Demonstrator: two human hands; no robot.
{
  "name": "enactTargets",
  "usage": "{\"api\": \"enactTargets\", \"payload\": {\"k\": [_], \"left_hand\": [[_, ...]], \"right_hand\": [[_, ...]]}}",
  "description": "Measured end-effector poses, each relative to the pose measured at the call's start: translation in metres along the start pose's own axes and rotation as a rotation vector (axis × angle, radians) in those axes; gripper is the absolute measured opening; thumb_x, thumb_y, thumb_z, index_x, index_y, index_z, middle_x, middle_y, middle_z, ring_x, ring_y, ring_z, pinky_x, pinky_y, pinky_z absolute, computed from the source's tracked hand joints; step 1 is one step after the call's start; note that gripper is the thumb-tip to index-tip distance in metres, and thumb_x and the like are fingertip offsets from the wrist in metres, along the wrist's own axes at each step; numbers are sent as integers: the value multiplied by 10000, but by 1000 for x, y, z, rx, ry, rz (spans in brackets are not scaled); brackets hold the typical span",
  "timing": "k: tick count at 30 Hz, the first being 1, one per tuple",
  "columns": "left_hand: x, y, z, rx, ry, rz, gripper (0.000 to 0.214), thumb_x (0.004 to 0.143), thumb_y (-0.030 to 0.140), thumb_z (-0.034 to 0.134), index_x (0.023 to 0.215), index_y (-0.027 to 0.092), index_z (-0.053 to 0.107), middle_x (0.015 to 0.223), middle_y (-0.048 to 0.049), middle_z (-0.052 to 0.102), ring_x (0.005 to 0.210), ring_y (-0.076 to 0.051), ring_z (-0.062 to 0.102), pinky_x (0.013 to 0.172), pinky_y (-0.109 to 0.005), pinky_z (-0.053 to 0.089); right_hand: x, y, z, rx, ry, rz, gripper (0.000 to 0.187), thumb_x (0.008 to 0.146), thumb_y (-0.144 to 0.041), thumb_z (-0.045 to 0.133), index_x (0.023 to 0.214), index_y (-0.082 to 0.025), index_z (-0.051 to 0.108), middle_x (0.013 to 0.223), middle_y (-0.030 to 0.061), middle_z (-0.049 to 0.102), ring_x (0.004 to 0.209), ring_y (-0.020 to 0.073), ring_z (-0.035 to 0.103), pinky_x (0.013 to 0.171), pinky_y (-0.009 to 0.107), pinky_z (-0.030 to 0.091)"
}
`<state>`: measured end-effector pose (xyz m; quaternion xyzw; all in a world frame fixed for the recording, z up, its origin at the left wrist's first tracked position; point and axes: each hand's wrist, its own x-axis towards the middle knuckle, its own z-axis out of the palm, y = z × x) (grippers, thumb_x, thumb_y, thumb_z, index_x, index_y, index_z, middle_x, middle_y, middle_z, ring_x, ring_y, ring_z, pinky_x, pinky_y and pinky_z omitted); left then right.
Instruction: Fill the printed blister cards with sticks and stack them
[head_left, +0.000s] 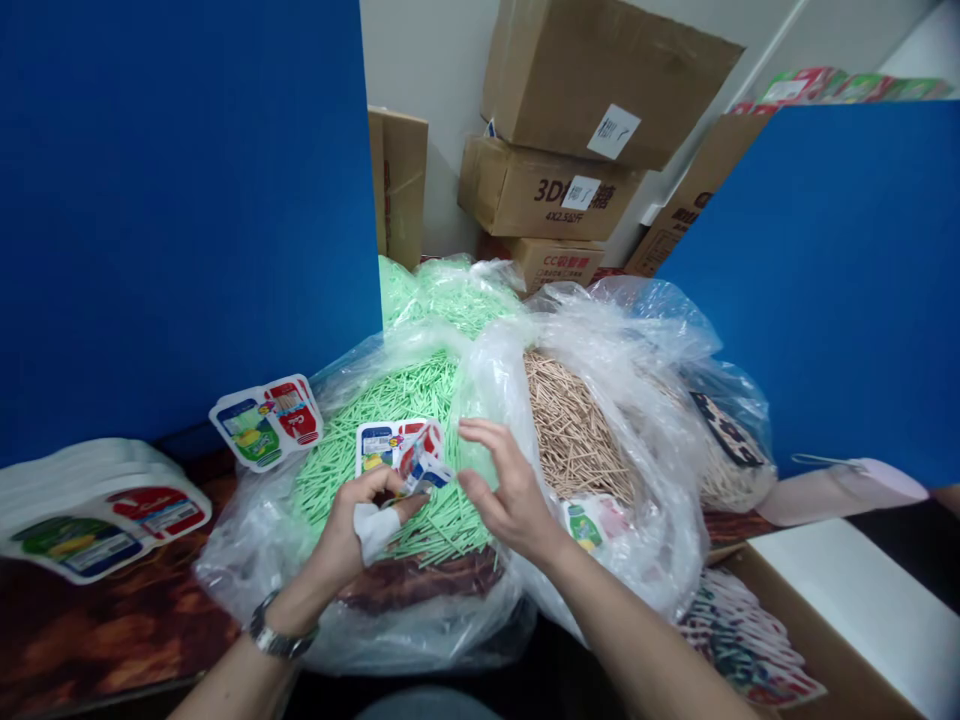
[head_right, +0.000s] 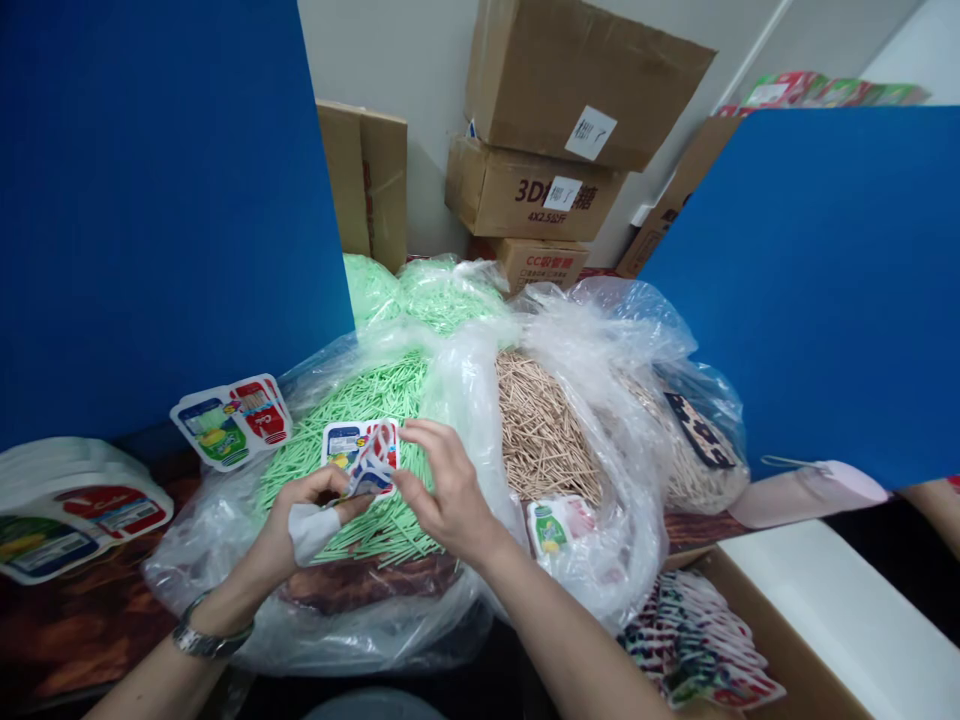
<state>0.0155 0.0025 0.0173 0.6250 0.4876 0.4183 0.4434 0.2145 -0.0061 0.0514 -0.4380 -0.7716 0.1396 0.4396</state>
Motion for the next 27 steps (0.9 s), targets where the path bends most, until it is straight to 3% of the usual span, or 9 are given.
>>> {"api": "enactTargets", "payload": {"k": [2,4,6,8,11,16,27], "left_hand": [[-2,-3,-7,-21,50,-23,252,710,308,712,598,176,528,612,45,503,574,-112,448,555,-223,352],[-4,-4,-12,-25,73,-34,250,704,321,717,605,175,540,605,45,515,574,-113,455,558,-223,356],[-6,-6,-14,-24,64,-50,249,709,335,714,614,171,552,595,46,512,565,-111,450,549,-222,350],[-7,-8,-13,-33,49,-62,263,718,352,708,615,170,547,589,47,499,557,-108,443,542,-222,342],[-8,-12,-9,-58,34,-64,276,720,364,707,609,171,544,593,42,503,573,-115,454,558,-228,345],[-7,-13,-6,-106,54,-74,285,704,345,710,591,178,510,581,46,479,574,-113,442,563,-230,348],[-10,-10,-8,-153,36,-111,289,718,330,701,606,176,483,596,51,457,568,-104,423,559,-229,346]], "right_hand": [[-18,11,7,23,-39,121,226,946,-270,433,1149,-210,512,1027,69,594,924,179,568,799,324,463],[-38,25,19,-84,-343,117,163,929,-281,475,1037,-200,565,918,51,611,848,178,574,736,300,469],[-56,37,35,-335,-618,39,177,863,-303,582,991,-182,588,920,76,616,872,221,564,725,328,464],[-68,46,48,-563,-746,-34,184,833,-269,608,988,-173,587,940,95,607,898,248,547,732,357,454],[-75,51,62,-694,-786,-105,141,864,-199,541,998,-173,571,934,93,591,898,248,530,749,381,438],[-68,51,73,-703,-800,-172,91,908,-170,480,936,-166,566,899,86,595,873,237,523,755,399,424],[-78,46,98,-740,-700,-252,178,888,-116,447,910,-165,617,840,114,633,774,251,523,711,412,425]]}}
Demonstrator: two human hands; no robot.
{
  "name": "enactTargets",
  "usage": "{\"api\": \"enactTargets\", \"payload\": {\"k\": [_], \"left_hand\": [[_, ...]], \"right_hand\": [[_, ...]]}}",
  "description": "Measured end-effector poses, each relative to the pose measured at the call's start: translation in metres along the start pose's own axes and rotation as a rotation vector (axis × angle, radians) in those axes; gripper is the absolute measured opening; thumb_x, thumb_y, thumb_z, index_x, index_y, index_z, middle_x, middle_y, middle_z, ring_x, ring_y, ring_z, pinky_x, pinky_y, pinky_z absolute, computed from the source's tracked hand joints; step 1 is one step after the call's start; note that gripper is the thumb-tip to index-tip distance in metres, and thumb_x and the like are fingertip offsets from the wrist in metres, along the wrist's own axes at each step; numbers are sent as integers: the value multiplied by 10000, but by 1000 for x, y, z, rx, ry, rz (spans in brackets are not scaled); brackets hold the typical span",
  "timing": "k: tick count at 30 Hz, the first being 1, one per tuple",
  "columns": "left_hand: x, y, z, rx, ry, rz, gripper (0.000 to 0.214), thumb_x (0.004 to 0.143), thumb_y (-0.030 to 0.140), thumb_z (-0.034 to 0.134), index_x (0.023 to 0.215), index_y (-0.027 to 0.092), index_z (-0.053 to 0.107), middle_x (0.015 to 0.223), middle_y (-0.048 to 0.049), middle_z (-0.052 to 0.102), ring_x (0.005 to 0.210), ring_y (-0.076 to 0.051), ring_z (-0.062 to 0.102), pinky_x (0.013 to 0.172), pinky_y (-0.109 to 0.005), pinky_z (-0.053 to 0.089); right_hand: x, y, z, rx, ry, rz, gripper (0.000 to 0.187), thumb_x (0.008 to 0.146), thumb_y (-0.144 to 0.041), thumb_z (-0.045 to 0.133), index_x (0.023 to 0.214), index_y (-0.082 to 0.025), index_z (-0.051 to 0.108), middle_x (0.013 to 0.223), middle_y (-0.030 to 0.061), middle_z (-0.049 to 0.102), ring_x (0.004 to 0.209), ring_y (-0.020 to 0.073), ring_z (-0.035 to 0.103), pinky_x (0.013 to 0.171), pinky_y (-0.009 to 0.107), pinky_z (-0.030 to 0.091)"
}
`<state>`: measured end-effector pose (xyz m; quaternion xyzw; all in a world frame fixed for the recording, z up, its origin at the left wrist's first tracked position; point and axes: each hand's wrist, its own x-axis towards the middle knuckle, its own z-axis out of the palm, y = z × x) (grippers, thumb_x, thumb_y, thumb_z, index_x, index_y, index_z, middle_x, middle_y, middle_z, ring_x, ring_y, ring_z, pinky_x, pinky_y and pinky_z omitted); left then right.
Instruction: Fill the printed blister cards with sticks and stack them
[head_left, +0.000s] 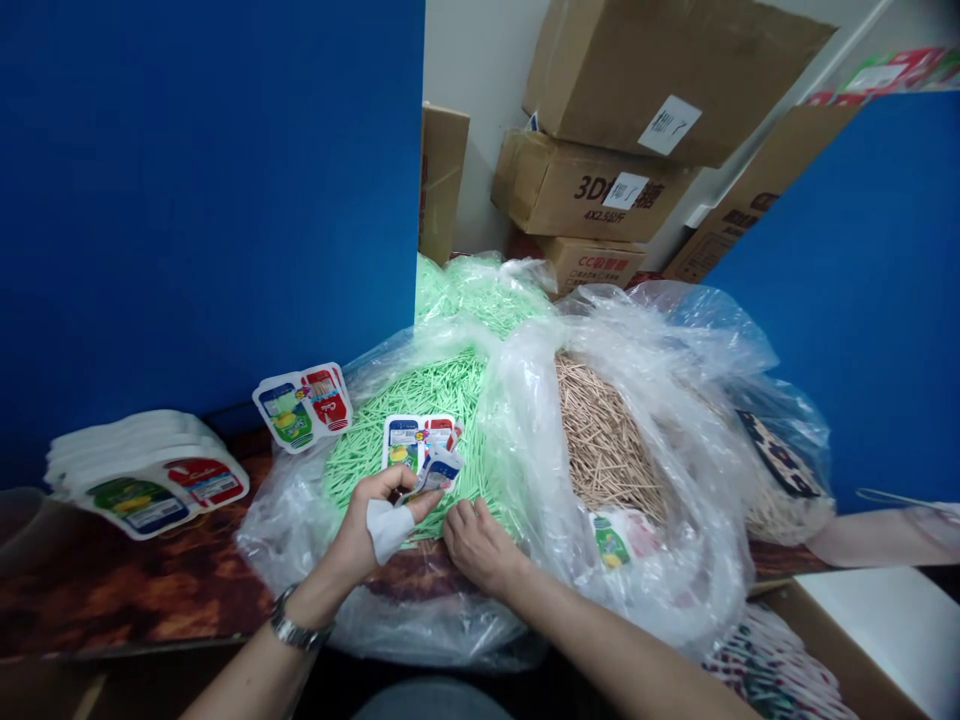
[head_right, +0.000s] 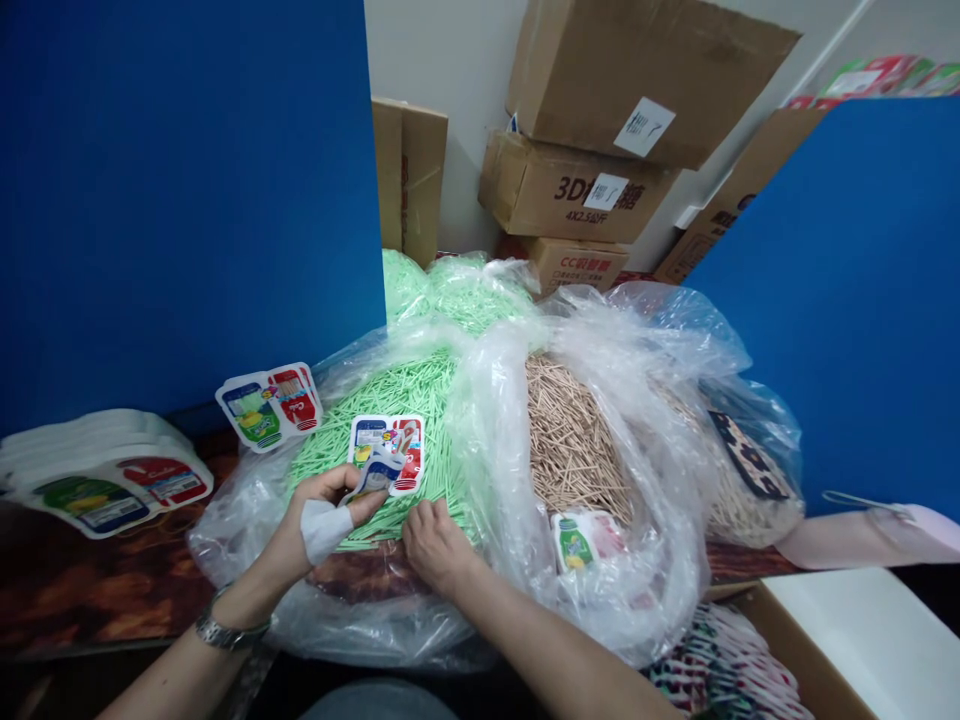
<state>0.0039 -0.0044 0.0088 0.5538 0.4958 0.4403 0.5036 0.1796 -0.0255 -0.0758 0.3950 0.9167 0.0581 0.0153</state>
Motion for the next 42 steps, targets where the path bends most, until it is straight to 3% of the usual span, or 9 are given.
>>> {"api": "enactTargets", "payload": {"k": [8,15,20,24,28,32,37,42], "left_hand": [[-1,1,-4,21,13,9,324,706,331,693,591,189,425,591,54,403,558,-99,367,526,-225,310],[4,1,-5,-3,90,26,299,688,305,696,568,189,448,577,49,398,548,-101,348,516,-240,292],[6,3,-6,-13,148,38,278,683,319,683,556,190,473,560,42,420,531,-103,343,494,-243,286],[9,-6,-6,-8,192,31,313,665,321,693,530,197,440,514,60,376,501,-92,317,473,-236,265],[11,-24,-3,-32,164,16,275,684,314,688,556,195,477,516,58,388,497,-95,329,476,-238,269],[10,-36,2,-41,158,-4,311,688,338,691,557,201,444,532,57,382,510,-97,325,487,-240,273],[4,-36,7,23,119,9,311,719,360,662,583,204,430,562,54,376,536,-108,342,512,-244,294],[-5,-32,14,105,76,104,277,781,333,653,634,196,462,617,47,431,575,-117,395,546,-237,331]], "right_hand": [[4,8,2,-108,-16,-33,121,884,-137,467,891,-152,587,830,100,618,780,240,525,742,405,432],[-1,35,-7,70,7,-45,115,884,-119,461,847,-175,554,827,71,620,817,219,536,796,367,428],[-5,52,-16,469,145,173,181,887,-126,386,919,-179,556,825,67,651,791,201,585,726,314,453],[1,60,-26,1076,327,438,243,968,-346,335,952,-196,525,854,61,669,767,191,643,701,319,484],[14,61,-31,1675,543,715,363,869,-562,503,852,-200,531,764,7,613,682,166,627,666,309,491],[19,59,-42,2106,655,781,403,708,-513,731,910,-194,587,681,-53,522,582,104,528,619,269,469],[17,58,-77,2216,667,723,386,667,-449,788,877,-188,597,692,-46,531,614,100,526,628,272,481],[19,52,-124,2117,899,592,296,796,-460,678,916,-231,536,693,-55,550,613,105,549,638,285,492]]}}
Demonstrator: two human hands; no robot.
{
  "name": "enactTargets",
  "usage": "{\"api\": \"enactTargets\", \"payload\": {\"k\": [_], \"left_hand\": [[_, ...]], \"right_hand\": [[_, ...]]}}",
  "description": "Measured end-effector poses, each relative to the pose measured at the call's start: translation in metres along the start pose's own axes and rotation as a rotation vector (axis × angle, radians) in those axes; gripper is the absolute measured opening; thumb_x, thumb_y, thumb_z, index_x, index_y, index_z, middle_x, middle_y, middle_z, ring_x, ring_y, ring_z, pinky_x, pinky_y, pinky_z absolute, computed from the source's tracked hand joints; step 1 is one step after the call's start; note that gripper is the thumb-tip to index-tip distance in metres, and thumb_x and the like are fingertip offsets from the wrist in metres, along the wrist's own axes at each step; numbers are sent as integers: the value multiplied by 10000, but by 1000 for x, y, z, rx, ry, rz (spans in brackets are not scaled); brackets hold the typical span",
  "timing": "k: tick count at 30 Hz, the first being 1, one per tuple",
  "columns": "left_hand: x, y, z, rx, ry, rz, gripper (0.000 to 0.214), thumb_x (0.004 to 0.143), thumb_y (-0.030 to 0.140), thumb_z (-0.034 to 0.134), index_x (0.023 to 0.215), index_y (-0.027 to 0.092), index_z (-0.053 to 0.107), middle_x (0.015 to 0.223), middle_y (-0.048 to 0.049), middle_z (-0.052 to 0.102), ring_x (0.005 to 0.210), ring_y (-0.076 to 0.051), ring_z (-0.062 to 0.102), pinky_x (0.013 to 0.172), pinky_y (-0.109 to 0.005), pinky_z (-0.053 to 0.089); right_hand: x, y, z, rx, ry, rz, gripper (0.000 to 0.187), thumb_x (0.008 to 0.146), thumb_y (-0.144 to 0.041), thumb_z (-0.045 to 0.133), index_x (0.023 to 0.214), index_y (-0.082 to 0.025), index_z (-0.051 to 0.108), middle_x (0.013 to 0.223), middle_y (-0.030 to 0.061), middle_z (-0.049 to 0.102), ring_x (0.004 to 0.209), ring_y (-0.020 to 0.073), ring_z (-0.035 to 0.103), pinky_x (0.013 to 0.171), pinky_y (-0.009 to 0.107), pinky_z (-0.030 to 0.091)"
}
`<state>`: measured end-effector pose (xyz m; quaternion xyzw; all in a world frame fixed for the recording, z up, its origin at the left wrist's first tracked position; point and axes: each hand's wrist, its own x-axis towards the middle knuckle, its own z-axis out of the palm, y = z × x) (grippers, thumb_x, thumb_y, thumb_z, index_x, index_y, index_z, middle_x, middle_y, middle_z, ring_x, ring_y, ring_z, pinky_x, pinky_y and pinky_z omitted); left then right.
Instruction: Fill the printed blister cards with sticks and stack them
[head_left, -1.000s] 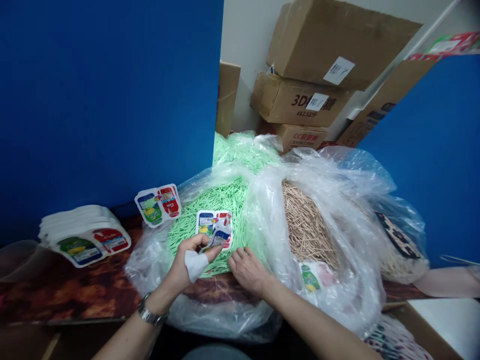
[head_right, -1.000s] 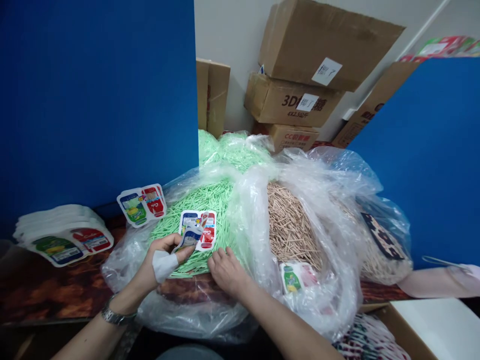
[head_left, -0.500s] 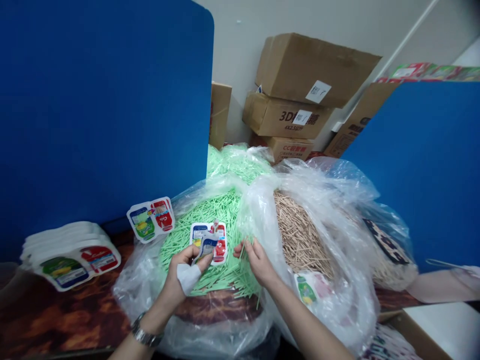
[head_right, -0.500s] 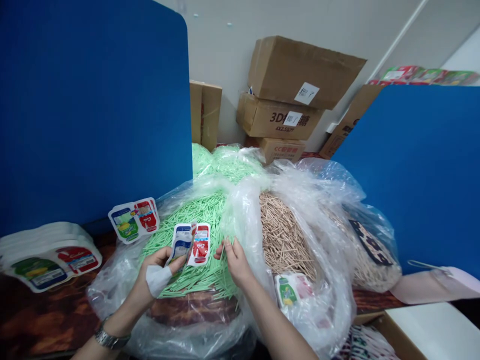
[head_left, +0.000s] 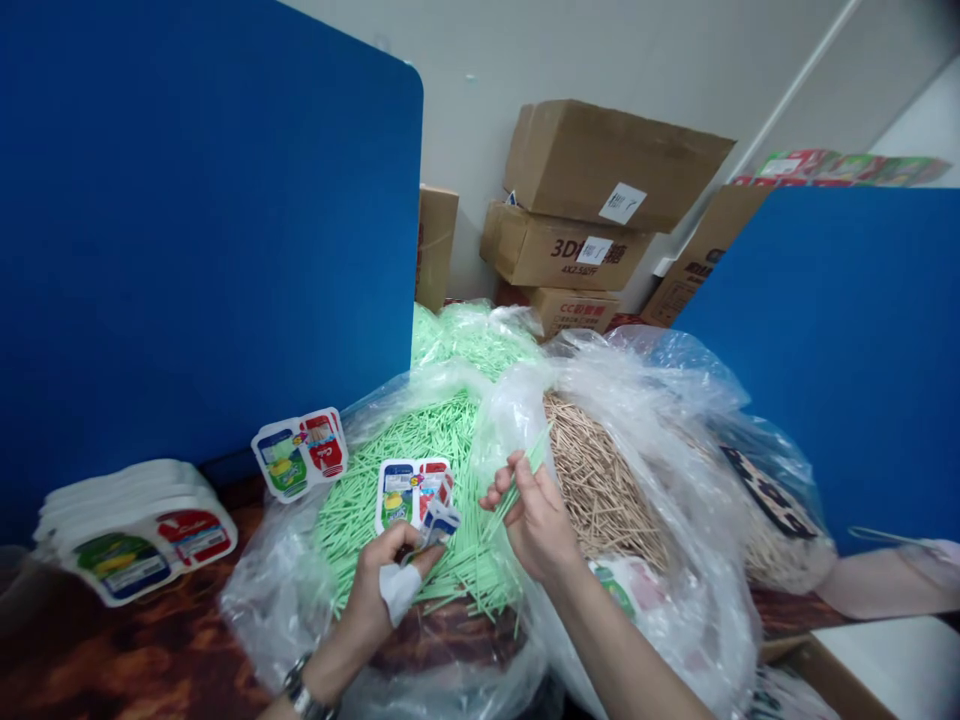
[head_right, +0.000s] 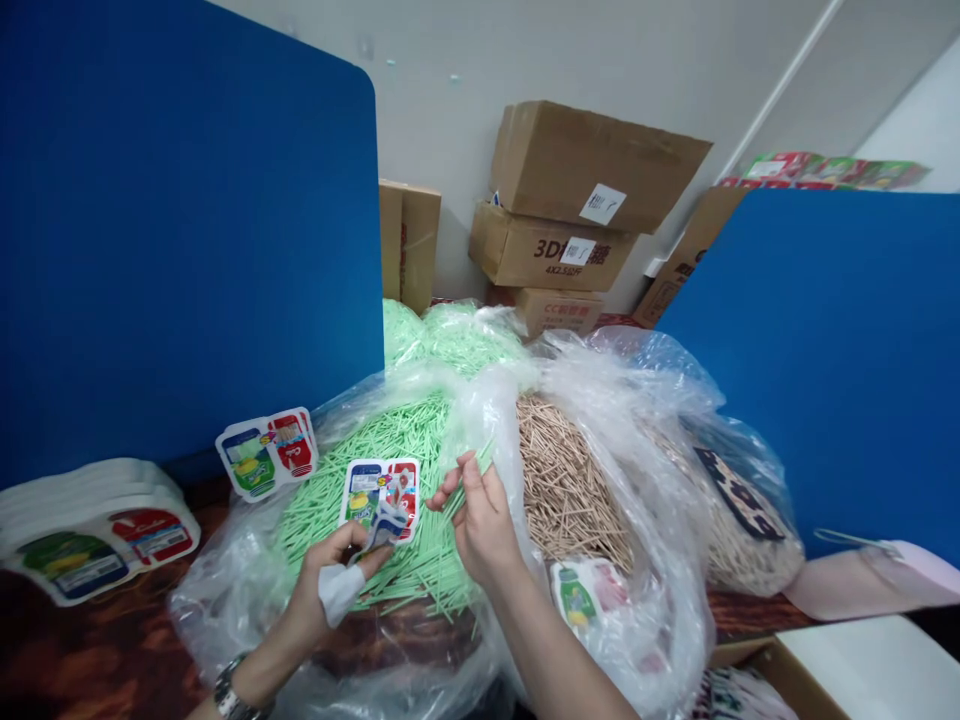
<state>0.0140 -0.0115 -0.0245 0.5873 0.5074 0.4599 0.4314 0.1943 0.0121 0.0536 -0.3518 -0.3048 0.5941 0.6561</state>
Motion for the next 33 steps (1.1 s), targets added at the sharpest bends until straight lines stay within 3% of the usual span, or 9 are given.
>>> {"api": "enactTargets", "payload": {"k": [4,10,14,17,21,23,26,29,33], "left_hand": [[-4,6,4,118,-23,164,232,831,307,623,675,195,494,664,28,499,612,-132,455,589,-243,372],[-5,19,8,240,9,359,210,849,235,598,674,197,487,657,19,518,603,-141,506,584,-244,399],[-4,22,12,249,41,371,209,845,222,600,669,197,490,653,13,539,590,-143,515,574,-244,412],[-6,24,13,223,42,364,165,841,197,592,699,197,509,685,0,569,623,-156,542,599,-254,428],[-7,30,15,186,37,375,122,833,144,570,733,197,523,713,-9,580,666,-168,561,626,-265,438],[-6,33,15,176,39,385,116,832,133,556,737,195,531,716,-14,584,671,-173,562,631,-272,439],[-5,35,15,171,30,383,115,835,136,555,736,191,539,715,-17,579,671,-173,558,629,-274,437],[-3,34,14,157,25,380,124,837,156,579,725,189,537,711,-15,575,662,-166,556,620,-267,438],[-1,30,12,137,29,393,115,826,191,629,735,188,560,715,-11,592,668,-167,566,623,-262,441]], "right_hand": [[-8,-13,23,-57,-60,-176,223,890,-445,565,975,-249,500,722,-55,549,662,114,580,723,322,511],[-17,-2,34,-183,-87,-253,183,945,-420,469,1002,-247,464,770,-36,547,731,124,600,744,311,511],[-22,4,35,-311,-98,-273,178,959,-422,424,988,-249,454,786,-22,570,774,141,609,775,326,507],[-28,6,34,-496,-109,-322,202,971,-418,388,963,-243,488,847,10,600,924,173,605,878,363,477],[-33,14,29,-770,-137,-383,242,983,-377,354,1029,-232,542,1081,72,614,1235,211,445,1057,424,342],[-33,19,25,-849,-143,-406,241,984,-349,349,1087,-233,532,1276,88,532,1319,223,351,1096,458,285],[-31,20,18,-955,-177,-451,226,970,-332,380,1091,-233,543,1431,87,390,1362,255,290,1109,499,253],[-28,14,11,-995,-267,-439,275,957,-330,418,1197,-242,519,1412,86,428,1344,257,340,1104,476,284],[-25,7,5,-969,-243,-476,452,973,-293,373,1420,-257,323,1435,84,433,1330,234,390,1083,444,349]]}}
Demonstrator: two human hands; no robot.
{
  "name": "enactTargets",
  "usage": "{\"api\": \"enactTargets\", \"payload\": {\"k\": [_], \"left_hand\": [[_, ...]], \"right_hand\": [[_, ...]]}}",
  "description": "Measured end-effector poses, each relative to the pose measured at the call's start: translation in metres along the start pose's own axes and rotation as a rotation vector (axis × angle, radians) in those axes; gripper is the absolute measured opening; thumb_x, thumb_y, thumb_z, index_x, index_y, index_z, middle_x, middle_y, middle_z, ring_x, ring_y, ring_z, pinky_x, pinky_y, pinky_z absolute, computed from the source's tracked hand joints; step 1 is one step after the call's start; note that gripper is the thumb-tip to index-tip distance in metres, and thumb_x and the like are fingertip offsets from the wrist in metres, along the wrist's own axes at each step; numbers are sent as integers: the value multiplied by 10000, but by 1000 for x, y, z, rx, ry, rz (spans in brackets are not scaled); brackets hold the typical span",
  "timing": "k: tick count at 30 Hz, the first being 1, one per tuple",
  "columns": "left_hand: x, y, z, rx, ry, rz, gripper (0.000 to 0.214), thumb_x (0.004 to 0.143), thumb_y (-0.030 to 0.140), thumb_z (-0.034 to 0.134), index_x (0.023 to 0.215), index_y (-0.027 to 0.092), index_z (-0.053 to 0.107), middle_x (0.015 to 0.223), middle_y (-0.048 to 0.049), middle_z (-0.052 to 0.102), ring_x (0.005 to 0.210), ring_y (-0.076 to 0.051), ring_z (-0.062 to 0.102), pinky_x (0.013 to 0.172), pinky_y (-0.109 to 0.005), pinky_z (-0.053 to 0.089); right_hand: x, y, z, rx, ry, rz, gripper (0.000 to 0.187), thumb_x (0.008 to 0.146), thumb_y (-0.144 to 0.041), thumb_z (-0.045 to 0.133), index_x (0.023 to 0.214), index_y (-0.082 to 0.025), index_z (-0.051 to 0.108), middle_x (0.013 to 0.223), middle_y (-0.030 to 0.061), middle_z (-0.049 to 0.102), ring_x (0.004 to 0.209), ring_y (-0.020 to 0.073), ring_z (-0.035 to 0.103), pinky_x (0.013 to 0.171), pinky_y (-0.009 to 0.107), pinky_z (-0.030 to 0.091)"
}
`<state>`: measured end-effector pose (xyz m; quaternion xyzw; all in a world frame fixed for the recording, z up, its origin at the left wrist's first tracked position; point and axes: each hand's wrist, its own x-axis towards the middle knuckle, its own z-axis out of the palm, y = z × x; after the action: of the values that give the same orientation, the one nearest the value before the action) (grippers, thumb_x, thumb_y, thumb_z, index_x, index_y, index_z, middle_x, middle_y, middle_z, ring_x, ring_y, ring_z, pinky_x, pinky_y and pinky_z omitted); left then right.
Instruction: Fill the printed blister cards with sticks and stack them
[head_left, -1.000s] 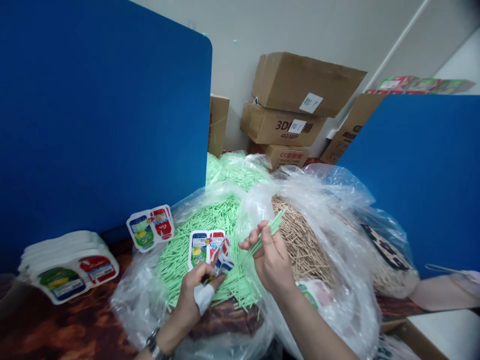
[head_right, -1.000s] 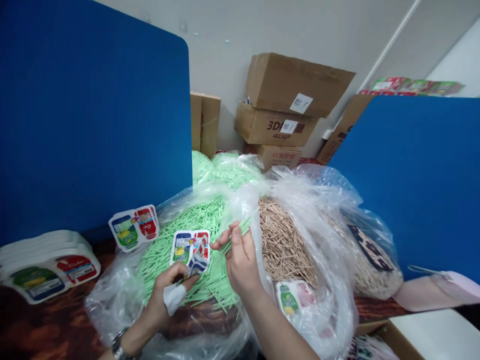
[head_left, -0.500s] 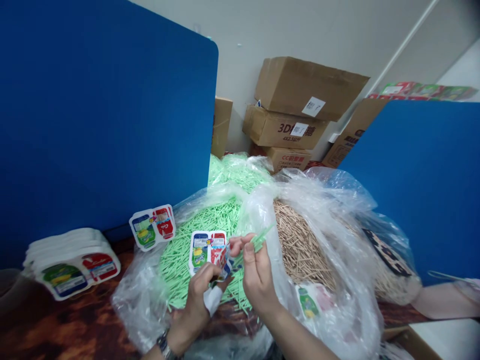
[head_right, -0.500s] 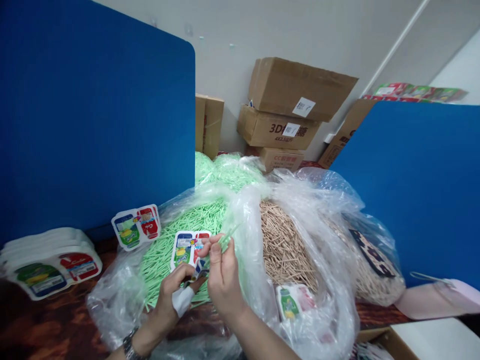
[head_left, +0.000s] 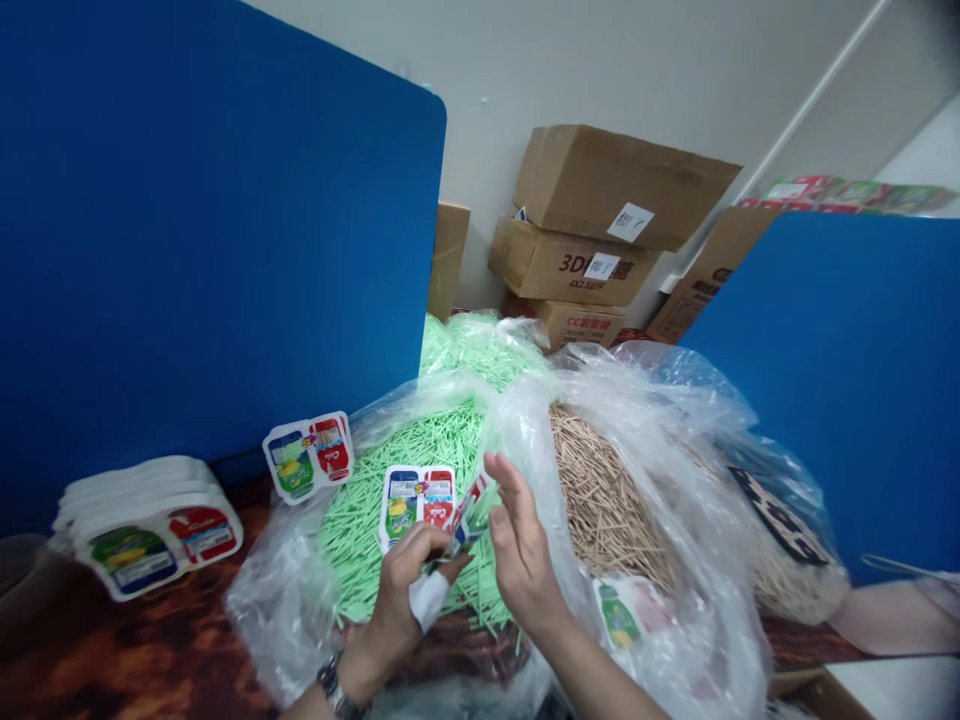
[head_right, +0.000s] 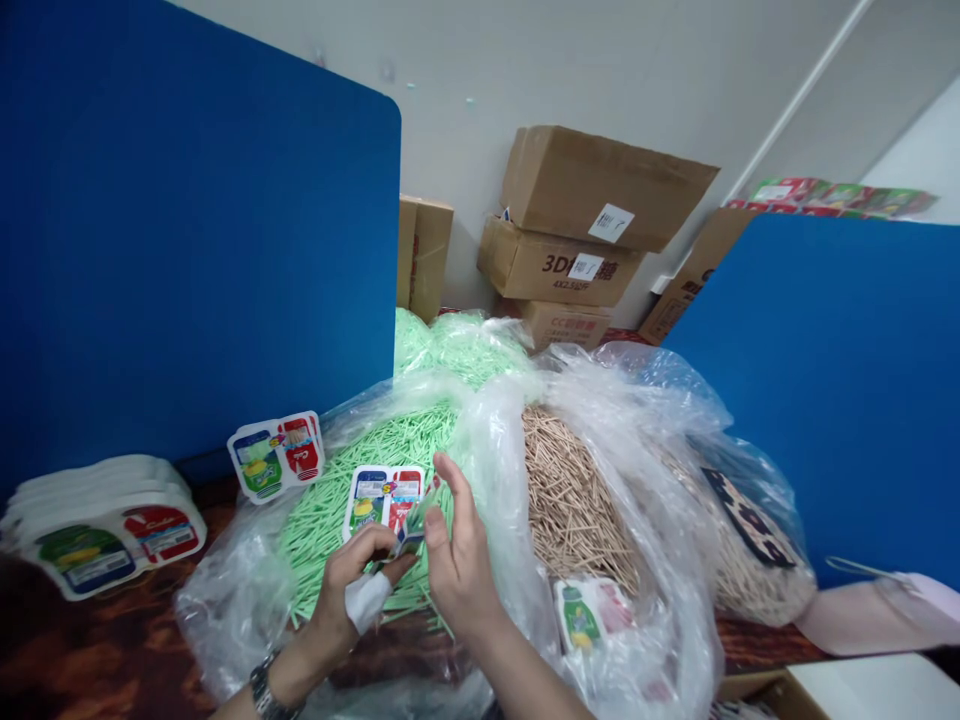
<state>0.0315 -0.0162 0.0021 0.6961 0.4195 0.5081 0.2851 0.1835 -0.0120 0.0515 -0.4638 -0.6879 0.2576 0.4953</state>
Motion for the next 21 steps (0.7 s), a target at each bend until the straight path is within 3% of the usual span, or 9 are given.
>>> {"api": "enactTargets", "payload": {"k": [4,6,10,13,15,17,19,21], "left_hand": [[0,-6,-3,-18,-12,-34,85,827,207,640,762,186,591,739,-11,606,681,-165,565,644,-262,441],[-1,-8,-4,-43,-16,-60,60,821,209,648,775,183,619,742,-12,618,680,-164,562,636,-255,437],[-1,-9,-5,-112,-5,-129,45,819,214,646,795,180,664,771,-21,649,681,-166,568,618,-246,437],[0,-8,-5,-166,-30,-175,140,859,247,594,761,174,662,751,-25,646,681,-169,570,641,-259,452],[1,-6,-6,-215,-37,-193,215,885,277,552,738,169,665,746,-35,652,698,-179,581,664,-273,462],[2,-5,-9,-264,-16,-233,288,896,323,525,704,167,672,739,-45,661,694,-186,590,658,-280,470],[2,-4,-12,-306,14,-300,329,889,375,524,681,167,673,727,-48,666,691,-191,601,649,-283,482],[3,-4,-14,-364,13,-361,236,830,389,604,798,173,692,786,-51,693,739,-206,627,676,-291,502]], "right_hand": [[0,1,-7,-187,-134,-229,439,948,-205,404,1371,-318,442,1368,37,528,1296,245,445,1107,517,293],[0,-1,-10,-242,-186,-291,486,945,-187,392,1411,-325,385,1356,33,542,1306,253,432,1104,547,282],[3,-6,-14,-343,-348,-343,573,954,-278,407,1485,-330,200,1438,29,450,1399,301,253,1106,623,181],[5,-4,-14,-341,-449,-347,602,937,-401,446,1481,-371,187,1506,14,338,1415,317,193,1117,629,96],[5,4,-15,-268,-379,-292,587,933,-429,444,1472,-373,219,1531,18,285,1414,310,196,1128,603,97],[5,16,-16,-127,-238,-130,584,940,-425,432,1475,-331,220,1525,59,293,1389,293,269,1113,544,233],[3,28,-15,70,-187,90,565,934,-435,448,1449,-271,281,1387,112,476,1239,268,486,973,439,444],[0,35,-11,238,-213,260,455,909,-462,494,1301,-233,467,1036,76,662,899,213,652,732,321,536]]}}
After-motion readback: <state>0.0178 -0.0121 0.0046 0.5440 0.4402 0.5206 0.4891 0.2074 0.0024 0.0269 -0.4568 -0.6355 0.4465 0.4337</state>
